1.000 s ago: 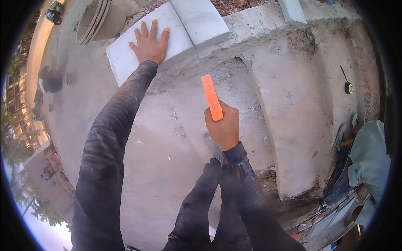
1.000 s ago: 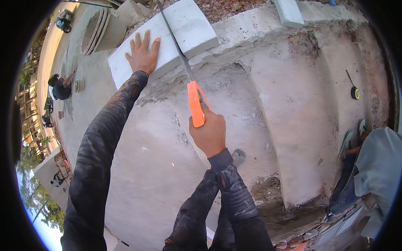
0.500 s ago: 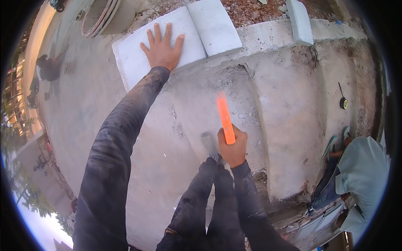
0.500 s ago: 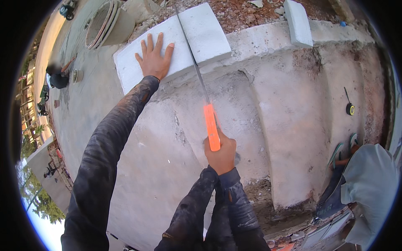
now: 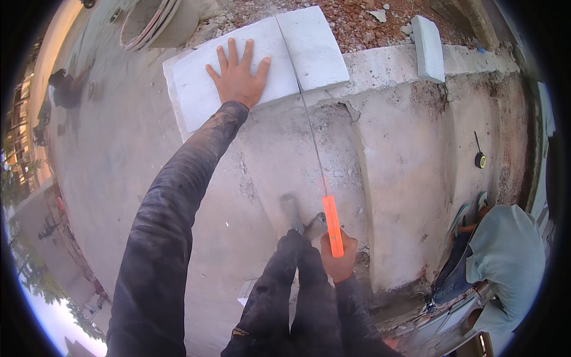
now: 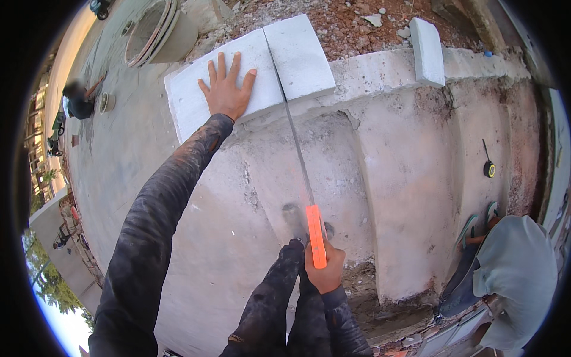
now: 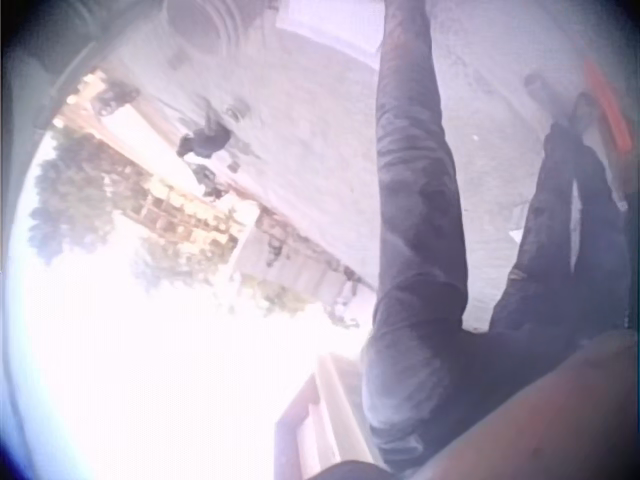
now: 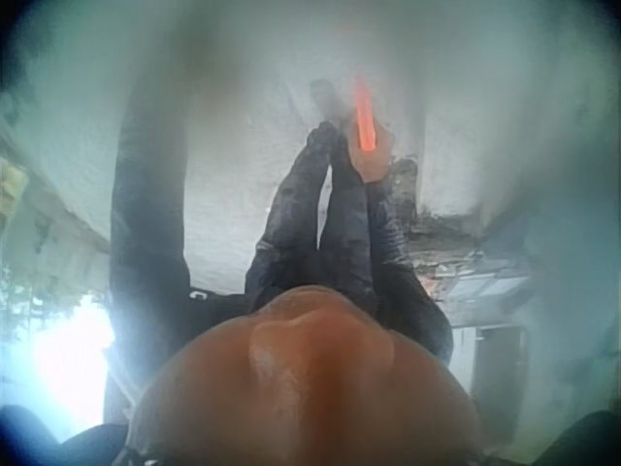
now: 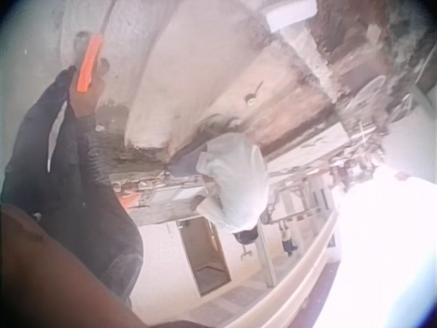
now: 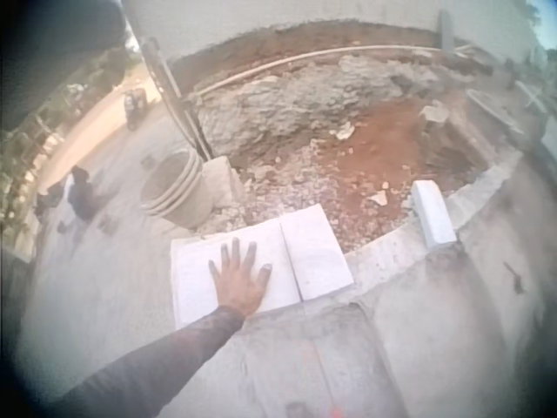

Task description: The person measures a white rectangular tile with a tape measure and marks it with a pen. They then use a hand saw to cut the tile along the marked line. After cutting, the person walks around the construction site and returns to the tile to inspect the cut.

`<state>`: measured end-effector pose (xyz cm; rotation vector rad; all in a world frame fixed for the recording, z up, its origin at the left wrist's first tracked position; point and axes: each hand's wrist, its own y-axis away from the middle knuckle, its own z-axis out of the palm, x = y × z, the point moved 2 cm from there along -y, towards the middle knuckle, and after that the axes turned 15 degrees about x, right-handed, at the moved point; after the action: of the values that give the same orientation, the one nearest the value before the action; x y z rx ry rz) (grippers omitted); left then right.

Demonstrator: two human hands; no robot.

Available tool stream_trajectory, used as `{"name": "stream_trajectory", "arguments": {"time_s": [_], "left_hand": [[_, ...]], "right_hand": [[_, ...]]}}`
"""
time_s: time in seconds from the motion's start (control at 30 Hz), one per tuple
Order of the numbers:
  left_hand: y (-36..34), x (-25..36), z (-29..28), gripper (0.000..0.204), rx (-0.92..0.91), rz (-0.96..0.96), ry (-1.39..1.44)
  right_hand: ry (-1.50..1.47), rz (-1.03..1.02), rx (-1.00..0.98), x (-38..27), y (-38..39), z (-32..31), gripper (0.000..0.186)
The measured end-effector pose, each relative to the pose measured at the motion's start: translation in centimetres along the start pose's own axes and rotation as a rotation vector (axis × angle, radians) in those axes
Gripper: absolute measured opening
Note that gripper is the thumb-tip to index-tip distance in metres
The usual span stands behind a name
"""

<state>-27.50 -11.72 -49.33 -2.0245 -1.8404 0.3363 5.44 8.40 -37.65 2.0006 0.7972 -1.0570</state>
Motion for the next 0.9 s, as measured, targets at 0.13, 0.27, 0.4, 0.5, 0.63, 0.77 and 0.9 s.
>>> {"name": "stream_trajectory", "arguments": {"time_s": [0.13,0.27,0.4,0.5,0.63,0.77,0.9], "left_hand": [[-0.3,1.0,0.0,0.067,0.009,0.001,0.001],[-0.7,1.1,0.3,0.066,0.004,-0.007,0.015],[-0.5,0.6,-0.1,0.067,-0.005,-0.014,0.008],[0.1,0.6,-0.4,0.068,-0.021,-0.021,0.009],[-0.2,1.6,-0.2,0.065,-0.013,-0.022,0.035],[-0.7,0.7,-0.5,0.066,-0.027,-0.019,0.025],[0.3,0.4,-0.4,0.067,-0.025,-0.015,0.015]], "right_hand": [[0.014,-0.028,-0.034,-0.1,-2.6,1.3,0.007],[-0.019,-0.052,-0.028,-2.5,-8.8,6.5,0.013],[0.013,-0.046,0.018,0.8,-1.4,1.1,0.007],[0.028,-0.055,-0.017,0.5,-0.5,0.9,0.007],[-0.018,-0.070,-0.030,-1.2,-8.1,6.3,0.021],[-0.031,-0.047,-0.022,1.6,-4.9,4.3,0.016],[-0.023,-0.050,0.013,3.8,-0.5,1.7,0.013]]}}
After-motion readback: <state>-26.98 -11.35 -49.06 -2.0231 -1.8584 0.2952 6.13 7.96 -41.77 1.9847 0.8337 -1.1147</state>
